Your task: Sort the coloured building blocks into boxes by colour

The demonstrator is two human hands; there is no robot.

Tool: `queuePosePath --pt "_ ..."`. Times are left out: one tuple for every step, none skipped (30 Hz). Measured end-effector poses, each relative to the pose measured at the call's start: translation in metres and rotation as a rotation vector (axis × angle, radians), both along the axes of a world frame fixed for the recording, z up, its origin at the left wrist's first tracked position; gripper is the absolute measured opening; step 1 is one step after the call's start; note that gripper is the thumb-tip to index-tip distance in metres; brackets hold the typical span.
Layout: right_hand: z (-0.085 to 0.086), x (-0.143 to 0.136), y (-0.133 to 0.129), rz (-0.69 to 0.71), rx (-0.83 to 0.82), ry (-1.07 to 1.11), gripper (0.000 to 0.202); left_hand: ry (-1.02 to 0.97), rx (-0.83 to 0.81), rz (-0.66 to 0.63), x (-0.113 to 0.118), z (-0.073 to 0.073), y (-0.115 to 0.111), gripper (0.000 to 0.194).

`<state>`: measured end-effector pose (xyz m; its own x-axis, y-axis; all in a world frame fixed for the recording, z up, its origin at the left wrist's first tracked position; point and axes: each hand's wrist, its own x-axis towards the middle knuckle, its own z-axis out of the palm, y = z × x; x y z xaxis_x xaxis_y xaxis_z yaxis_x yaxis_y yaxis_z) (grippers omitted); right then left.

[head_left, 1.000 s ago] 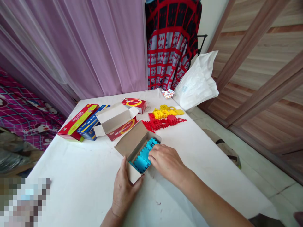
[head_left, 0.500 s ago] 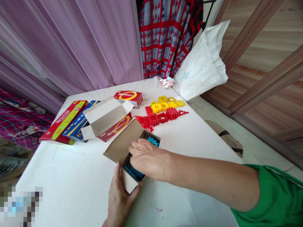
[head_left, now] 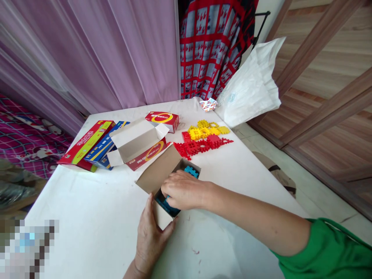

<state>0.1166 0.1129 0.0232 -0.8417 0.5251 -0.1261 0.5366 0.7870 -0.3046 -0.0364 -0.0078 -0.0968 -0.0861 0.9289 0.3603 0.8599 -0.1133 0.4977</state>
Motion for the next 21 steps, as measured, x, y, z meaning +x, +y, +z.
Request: queuePosePath --pt "0.000 -0.002 0.001 -0.045 -0.058 0.009 0.020 0.001 0.008 -0.004 0.000 0.000 0.000 0.095" --pt "0.001 -0.003 0.002 -0.094 -0.118 0.018 0.021 0.000 0.017 -0.009 0.000 0.000 0.001 0.093" --pt "0.002 -0.004 0.003 -0.141 -0.175 0.025 0.021 -0.002 0.030 -0.014 0.000 0.000 0.001 0.092" --pt "0.003 -0.005 0.005 -0.183 -0.222 0.031 0.021 -0.007 0.041 -0.017 0.001 0.000 0.001 0.092" --pt "0.005 -0.005 0.006 -0.217 -0.265 0.040 0.020 -0.014 0.050 -0.021 0.001 0.000 0.002 0.091" --pt "0.007 -0.004 0.008 -0.241 -0.306 0.056 0.020 -0.022 0.056 -0.024 0.001 0.000 0.002 0.091" --pt "0.009 -0.003 0.010 -0.258 -0.346 0.080 0.019 -0.030 0.060 -0.027 0.001 0.000 0.003 0.091" --pt "0.010 -0.002 0.011 -0.269 -0.380 0.112 0.019 -0.036 0.064 -0.029 0.002 0.000 0.003 0.091" --pt "0.012 0.000 0.013 -0.272 -0.406 0.144 0.019 -0.038 0.070 -0.032 0.002 -0.001 0.004 0.091" --pt "0.014 0.002 0.014 -0.278 -0.416 0.174 0.018 -0.037 0.076 -0.035 0.002 -0.001 0.004 0.090" --pt "0.016 0.005 0.015 -0.289 -0.406 0.199 0.018 -0.034 0.081 -0.037 0.002 -0.001 0.004 0.090" --pt "0.019 0.008 0.016 -0.314 -0.372 0.214 0.018 -0.030 0.083 -0.041 0.002 0.000 0.005 0.090" --pt "0.023 0.011 0.017 -0.350 -0.317 0.217 0.017 -0.026 0.083 -0.044 0.002 -0.001 0.005 0.090" --pt "0.027 0.014 0.017 -0.395 -0.252 0.209 0.017 -0.021 0.084 -0.047 0.002 -0.001 0.005 0.090" --pt "0.031 0.017 0.016 -0.444 -0.188 0.192 0.017 -0.017 0.088 -0.050 0.002 -0.001 0.005 0.091" --pt "0.035 0.019 0.016 -0.484 -0.134 0.171 0.017 -0.013 0.099 -0.051 0.002 -0.002 0.005 0.091" --pt "0.038 0.022 0.015 -0.512 -0.099 0.150 0.016 -0.008 0.114 -0.054 0.002 -0.003 0.006 0.091" --pt "0.040 0.024 0.014 -0.528 -0.083 0.140 0.016 -0.004 0.132 -0.054 0.002 -0.004 0.006 0.090" --pt "0.040 0.026 0.013 -0.535 -0.089 0.140 0.015 0.000 0.145 -0.054 0.002 -0.005 0.006 0.089" --pt "0.038 0.027 0.012 -0.537 -0.110 0.150 0.015 0.002 0.154 -0.055 0.002 -0.006 0.006 0.087" --pt "0.035 0.027 0.010 -0.536 -0.137 0.164 0.015 0.003 0.159 -0.055 0.002 -0.006 0.007 0.086"
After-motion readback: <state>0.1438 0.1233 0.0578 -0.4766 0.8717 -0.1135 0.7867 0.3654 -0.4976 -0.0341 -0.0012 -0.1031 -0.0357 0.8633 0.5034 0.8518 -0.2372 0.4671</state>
